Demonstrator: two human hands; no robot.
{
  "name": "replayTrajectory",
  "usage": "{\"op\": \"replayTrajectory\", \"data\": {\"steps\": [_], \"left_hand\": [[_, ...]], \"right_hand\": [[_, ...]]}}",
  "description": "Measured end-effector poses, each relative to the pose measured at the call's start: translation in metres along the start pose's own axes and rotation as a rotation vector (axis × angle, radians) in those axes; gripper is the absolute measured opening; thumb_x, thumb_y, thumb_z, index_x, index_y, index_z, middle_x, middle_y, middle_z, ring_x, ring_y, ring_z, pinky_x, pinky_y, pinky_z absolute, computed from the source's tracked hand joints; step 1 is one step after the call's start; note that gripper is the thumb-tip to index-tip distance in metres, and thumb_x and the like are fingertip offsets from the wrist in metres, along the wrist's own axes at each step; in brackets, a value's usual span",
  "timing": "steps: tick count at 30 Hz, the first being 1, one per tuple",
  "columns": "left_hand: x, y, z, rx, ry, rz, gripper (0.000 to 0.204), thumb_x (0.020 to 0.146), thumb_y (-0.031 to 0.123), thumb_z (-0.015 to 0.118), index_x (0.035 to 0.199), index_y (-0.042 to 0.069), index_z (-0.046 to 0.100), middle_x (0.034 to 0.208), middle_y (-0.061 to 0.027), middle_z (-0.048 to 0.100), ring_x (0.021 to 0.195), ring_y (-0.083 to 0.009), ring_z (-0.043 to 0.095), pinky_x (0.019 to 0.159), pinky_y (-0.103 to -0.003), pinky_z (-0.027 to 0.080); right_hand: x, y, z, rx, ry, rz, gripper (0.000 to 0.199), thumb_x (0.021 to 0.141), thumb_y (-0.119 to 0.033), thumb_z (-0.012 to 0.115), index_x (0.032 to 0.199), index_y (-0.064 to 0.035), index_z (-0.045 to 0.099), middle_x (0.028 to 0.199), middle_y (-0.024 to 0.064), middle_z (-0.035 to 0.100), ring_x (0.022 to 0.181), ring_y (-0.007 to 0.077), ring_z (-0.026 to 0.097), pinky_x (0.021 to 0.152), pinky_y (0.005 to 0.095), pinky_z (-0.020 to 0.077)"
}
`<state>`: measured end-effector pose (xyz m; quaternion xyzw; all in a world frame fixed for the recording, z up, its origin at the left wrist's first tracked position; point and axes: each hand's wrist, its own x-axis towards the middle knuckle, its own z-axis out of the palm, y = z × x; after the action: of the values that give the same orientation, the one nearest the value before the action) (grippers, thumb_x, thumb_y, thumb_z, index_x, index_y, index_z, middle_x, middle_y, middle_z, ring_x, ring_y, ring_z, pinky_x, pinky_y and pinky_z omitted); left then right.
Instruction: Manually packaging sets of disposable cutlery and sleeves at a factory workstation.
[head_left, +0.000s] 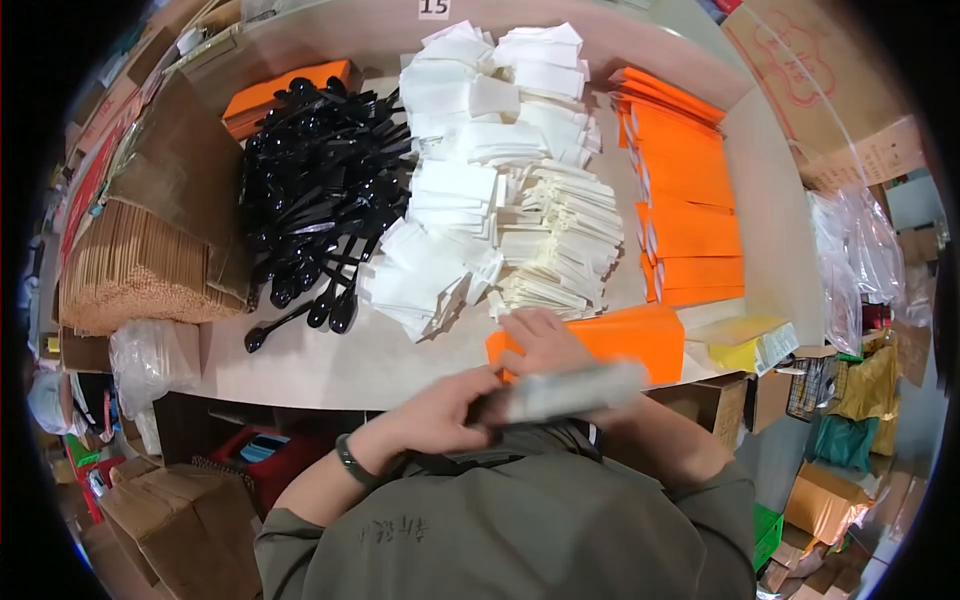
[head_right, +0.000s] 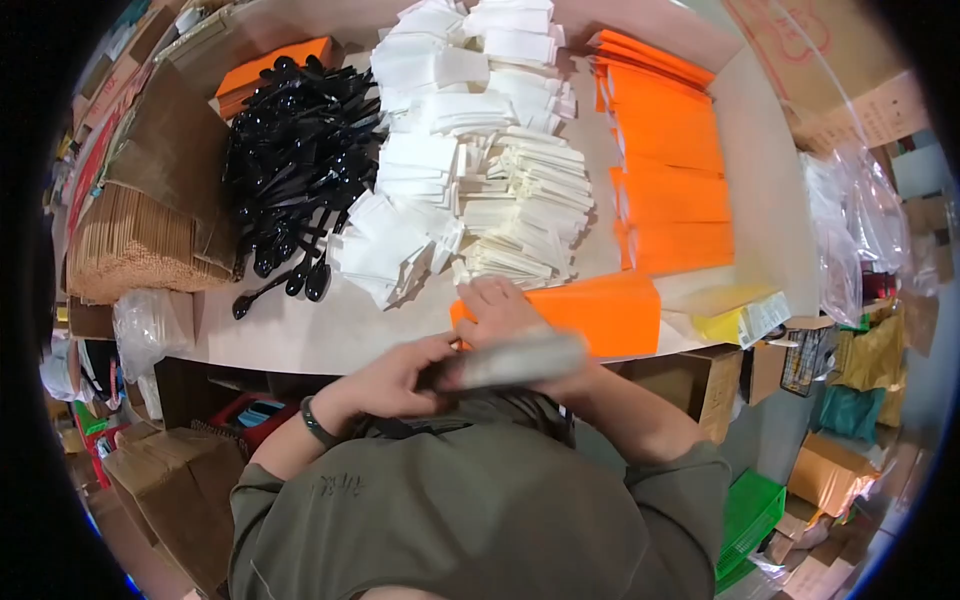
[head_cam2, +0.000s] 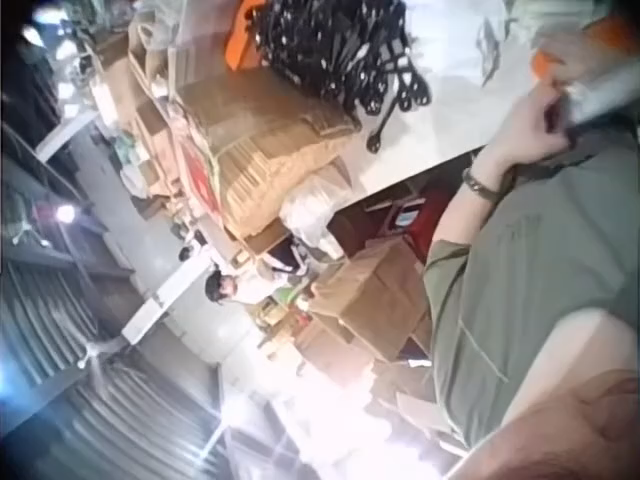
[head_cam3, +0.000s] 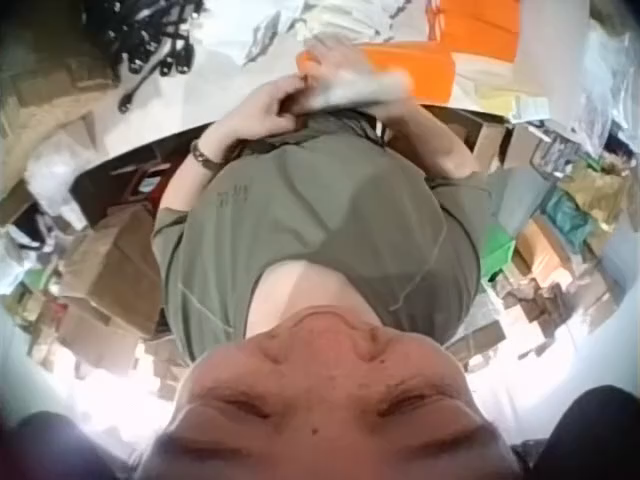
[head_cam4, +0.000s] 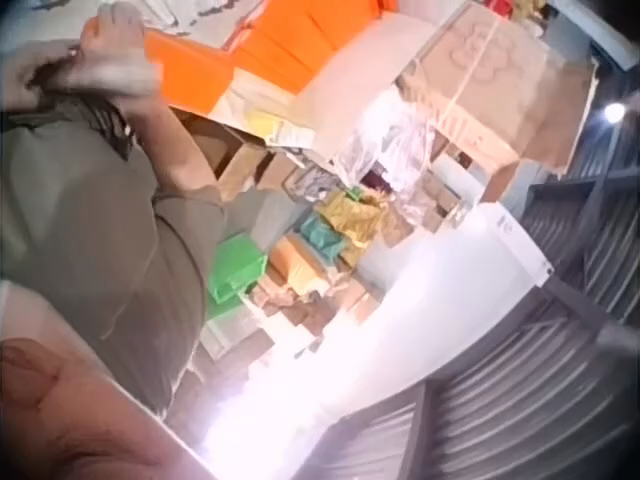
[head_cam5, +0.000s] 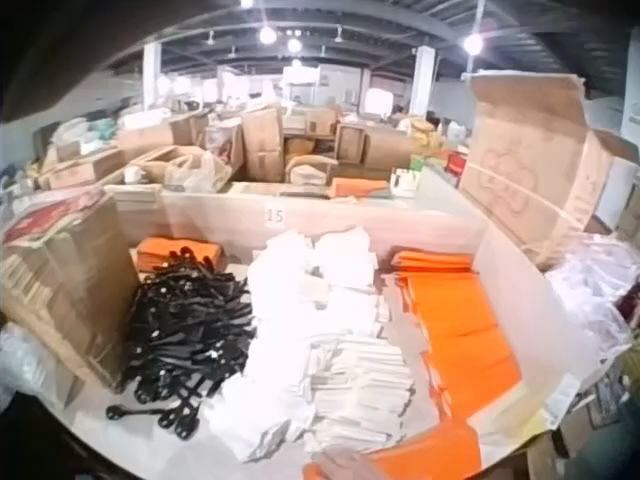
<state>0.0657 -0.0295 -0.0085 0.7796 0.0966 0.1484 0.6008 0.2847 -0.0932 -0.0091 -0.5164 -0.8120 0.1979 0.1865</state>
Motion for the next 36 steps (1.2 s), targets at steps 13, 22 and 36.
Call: {"op": "replayTrajectory", "data": {"steps": [13, 22, 36], "left_hand": [[-0.087, -0.019, -0.040, 0.678, 0.257, -0.487, 0.066, 0.063, 0.010, 0.082, 0.124, 0.007, 0.057, 0.097, -0.0141, 0.063, 0.091, -0.0354, 0.064, 0.078, -0.041, 0.053], [-0.088, -0.014, -0.083, 0.790, 0.636, -0.240, 0.054, 0.076, 0.024, 0.080, 0.123, 0.006, 0.059, 0.107, -0.0139, 0.063, 0.099, -0.0391, 0.058, 0.089, -0.047, 0.046], [-0.125, -0.063, -0.120, 0.971, 0.853, -0.543, 0.019, 0.081, 0.009, 0.070, 0.095, 0.004, 0.058, 0.091, -0.0156, 0.064, 0.087, -0.0372, 0.062, 0.077, -0.045, 0.050]], "right_hand": [[0.024, -0.020, 0.023, 0.067, -0.005, 0.621, 0.019, 0.084, -0.021, 0.061, 0.077, -0.0032, 0.059, 0.068, 0.0159, 0.062, 0.064, 0.0374, 0.062, 0.059, 0.0480, 0.0490], [0.029, 0.035, -0.009, 0.001, 0.498, 0.748, 0.029, 0.092, -0.030, 0.063, 0.086, -0.0016, 0.059, 0.072, 0.0172, 0.063, 0.069, 0.0336, 0.063, 0.062, 0.0440, 0.0479], [0.131, -0.001, 0.007, 0.035, 0.065, 0.475, 0.019, 0.088, -0.022, 0.061, 0.090, -0.0035, 0.066, 0.087, 0.0179, 0.067, 0.083, 0.0378, 0.064, 0.074, 0.0460, 0.0513]]}}
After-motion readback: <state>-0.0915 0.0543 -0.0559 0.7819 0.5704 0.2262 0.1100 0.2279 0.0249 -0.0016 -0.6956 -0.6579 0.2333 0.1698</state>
